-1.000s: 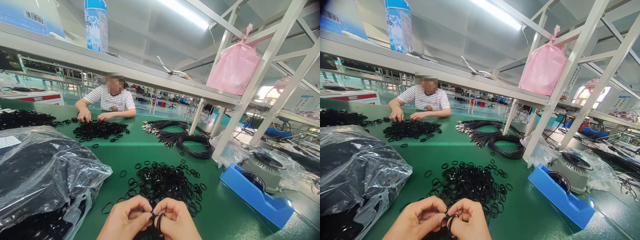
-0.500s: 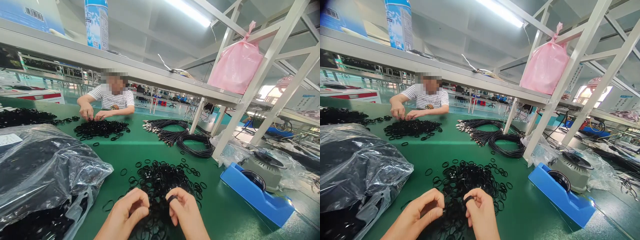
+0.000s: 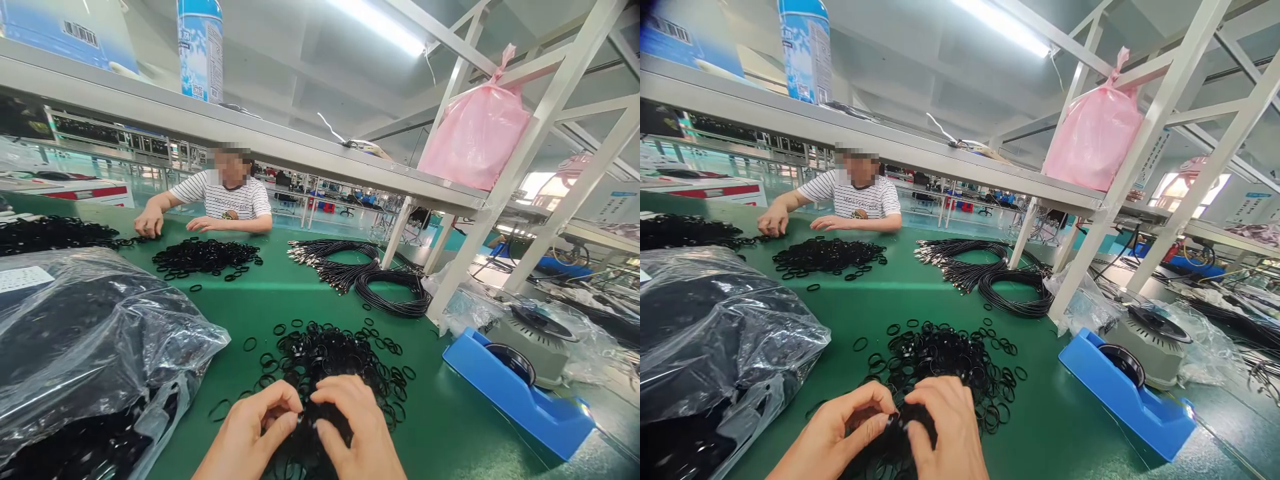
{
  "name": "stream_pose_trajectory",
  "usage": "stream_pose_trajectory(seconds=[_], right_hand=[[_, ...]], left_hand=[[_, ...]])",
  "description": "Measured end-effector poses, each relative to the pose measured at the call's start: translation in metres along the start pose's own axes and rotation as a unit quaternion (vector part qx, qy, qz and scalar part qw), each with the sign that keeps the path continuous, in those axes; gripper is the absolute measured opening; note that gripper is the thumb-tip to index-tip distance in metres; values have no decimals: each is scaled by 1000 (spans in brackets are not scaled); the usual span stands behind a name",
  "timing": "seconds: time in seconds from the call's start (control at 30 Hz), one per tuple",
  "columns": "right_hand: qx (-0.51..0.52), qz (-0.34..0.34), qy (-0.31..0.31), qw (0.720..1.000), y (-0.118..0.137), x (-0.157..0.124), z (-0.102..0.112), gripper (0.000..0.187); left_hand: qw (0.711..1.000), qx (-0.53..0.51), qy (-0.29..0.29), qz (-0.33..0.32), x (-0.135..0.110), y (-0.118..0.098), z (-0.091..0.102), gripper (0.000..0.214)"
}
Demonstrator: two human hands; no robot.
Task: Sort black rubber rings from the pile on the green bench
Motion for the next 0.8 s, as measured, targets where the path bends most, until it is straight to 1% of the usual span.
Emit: stream_pose_trajectory(seconds=[0.07,0.13,0.2,0.27,0.43,0.53,0.6,0.67,0.73,0.8], right_hand=[[24,-4,0,1000,2,0,-6,24],[33,-26,-26,999,1,-1,-5,17],[26,-56,-53,997,-4,-1,1,17],[12,-76,-64,995,-9,-1,8,16],[-59,-51,-50,996,-20,-3,18,19],[-111,-43,-53,991,-26,-5,26,23],[-156,1,-45,987,-21,-4,29,29],[-197,79,-33,977,-7,-4,24,35],[-196,165,-9,967,12,-6,5,34],[-142,235,18,961,32,-13,-26,29]], left_hand=[[1000,11,7,3,-1,-3,-2,10],[1000,19,5,6,-1,-5,-1,12],[1000,24,-11,6,0,-5,5,14],[999,33,-31,7,1,-4,12,14],[994,74,-75,11,0,2,26,13],[991,85,-100,10,0,7,31,13],[991,85,-107,0,0,10,31,18],[990,80,-112,-18,1,12,30,25],[989,72,-122,-32,0,12,31,31],[988,66,-135,-36,0,11,34,34]])
Point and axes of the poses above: each hand's wrist, its own x-axis towards the middle knuckle, its own z-axis out of the back of the hand, y = z × x, the point moved 7 cm from there along x, towards the middle knuckle, and after that the axes turned 13 degrees about x, right-handed, at the moved point
